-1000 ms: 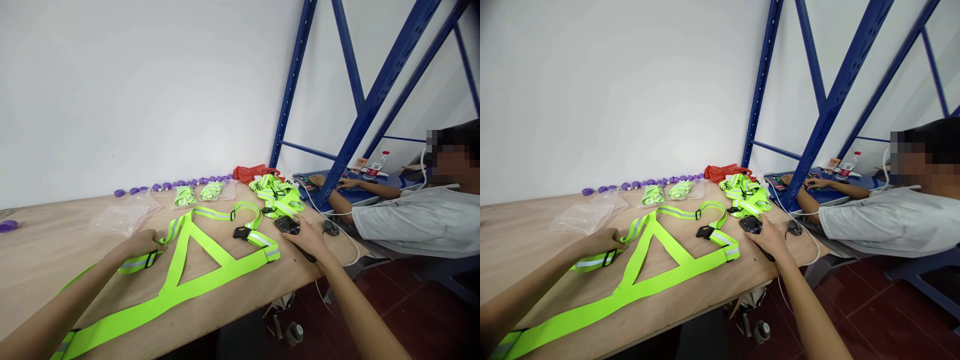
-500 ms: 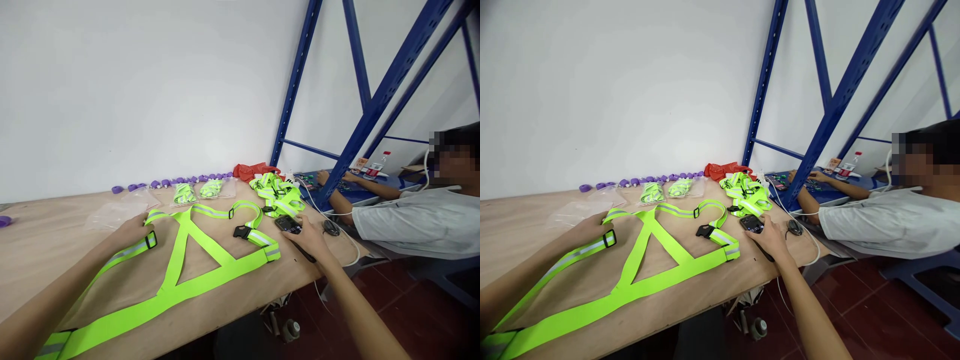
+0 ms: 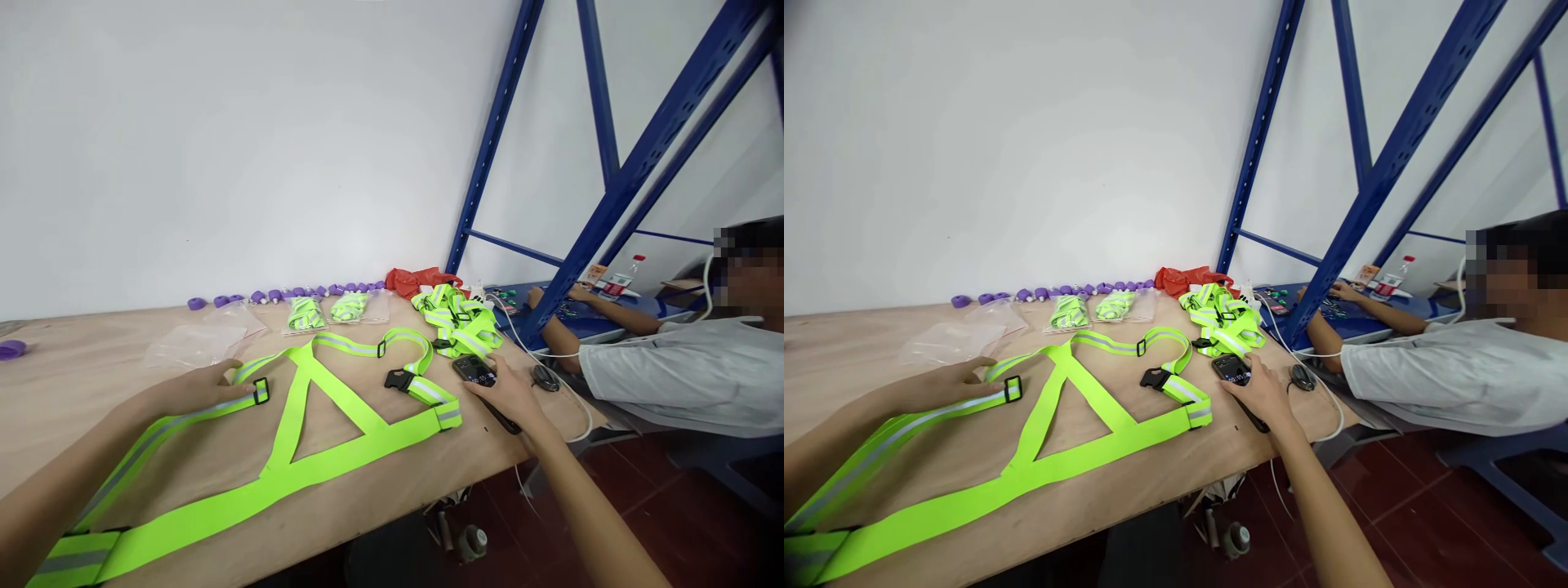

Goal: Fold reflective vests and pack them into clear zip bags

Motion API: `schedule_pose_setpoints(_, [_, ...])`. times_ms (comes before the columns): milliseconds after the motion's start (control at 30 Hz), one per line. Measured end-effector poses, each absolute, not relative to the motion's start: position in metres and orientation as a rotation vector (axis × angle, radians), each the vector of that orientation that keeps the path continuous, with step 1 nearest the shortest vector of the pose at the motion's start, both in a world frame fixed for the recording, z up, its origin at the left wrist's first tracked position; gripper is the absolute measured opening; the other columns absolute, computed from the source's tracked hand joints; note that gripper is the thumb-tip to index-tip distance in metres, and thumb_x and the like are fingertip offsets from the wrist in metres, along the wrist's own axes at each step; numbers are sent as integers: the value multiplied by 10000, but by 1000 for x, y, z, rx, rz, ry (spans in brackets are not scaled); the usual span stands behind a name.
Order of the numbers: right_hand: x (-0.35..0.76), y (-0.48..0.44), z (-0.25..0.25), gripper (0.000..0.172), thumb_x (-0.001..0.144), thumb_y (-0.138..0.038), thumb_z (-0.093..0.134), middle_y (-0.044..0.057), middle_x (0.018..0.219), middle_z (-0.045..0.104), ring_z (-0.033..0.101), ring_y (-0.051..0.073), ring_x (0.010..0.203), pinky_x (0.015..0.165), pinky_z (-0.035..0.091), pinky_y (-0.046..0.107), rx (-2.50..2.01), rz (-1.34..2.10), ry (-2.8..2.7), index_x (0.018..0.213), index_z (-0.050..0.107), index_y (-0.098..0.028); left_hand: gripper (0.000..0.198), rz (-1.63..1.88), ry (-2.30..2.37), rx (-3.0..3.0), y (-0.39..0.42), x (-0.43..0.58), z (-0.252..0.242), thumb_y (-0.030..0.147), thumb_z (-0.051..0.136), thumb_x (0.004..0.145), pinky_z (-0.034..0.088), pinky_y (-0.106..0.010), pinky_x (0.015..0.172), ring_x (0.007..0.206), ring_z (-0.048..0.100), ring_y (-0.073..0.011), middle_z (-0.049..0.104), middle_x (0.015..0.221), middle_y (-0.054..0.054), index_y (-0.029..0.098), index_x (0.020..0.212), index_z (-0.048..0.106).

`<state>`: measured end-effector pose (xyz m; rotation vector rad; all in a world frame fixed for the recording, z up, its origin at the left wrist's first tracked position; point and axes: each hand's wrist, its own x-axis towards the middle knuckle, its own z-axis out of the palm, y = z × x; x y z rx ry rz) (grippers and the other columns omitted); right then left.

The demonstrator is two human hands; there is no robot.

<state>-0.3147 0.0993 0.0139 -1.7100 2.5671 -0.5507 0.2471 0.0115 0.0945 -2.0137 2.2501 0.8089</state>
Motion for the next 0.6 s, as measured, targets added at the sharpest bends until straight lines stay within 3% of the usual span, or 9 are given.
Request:
schedule_pose_setpoints(167, [-309, 101, 18, 883, 703, -680, 644, 156, 1245, 603, 578, 331, 1195, 930, 449, 345, -1640, -513, 2571, 1373, 399, -160, 961, 872, 2167, -2000, 15, 257, 95, 816, 565, 636, 523, -365, 887, 1022, 681, -319, 716, 1161, -119, 191, 1365, 538])
schedule_pose_setpoints(300, [-307, 101, 20, 860, 708, -669, 638, 159, 1239, 608, 591, 341, 1172, 898, 452, 347, -1608, -490, 2578, 1365, 394, -171, 655, 863, 2254, -1922, 16, 257, 87, 724, 585, 668, 489, -321, 791, 955, 670, -301, 731, 1050, -98, 206, 1055, 689])
schedule_pose_setpoints(433, [-307, 101, 19, 844, 714, -656, 647, 148, 1277, 594, 578, 326, 1205, 927, 450, 351, -1616, -488, 2580, 1359, 384, -179, 402, 671, 2337, -1849, 20, 250, 80, 591, 580, 688, 365, -285, 642, 811, 628, -276, 686, 815, -62, 200, 766, 630])
schedule_pose_setpoints(600, [-307, 103, 18, 793, 731, -652, 629, 123, 1247, 613, 595, 294, 1163, 895, 453, 321, -1636, -503, 2575, 1341, 412, -194, 246, 559, 2392, -1955, 25, 240, 84, 434, 529, 667, 308, -281, 606, 729, 579, -242, 640, 757, -59, 195, 698, 579])
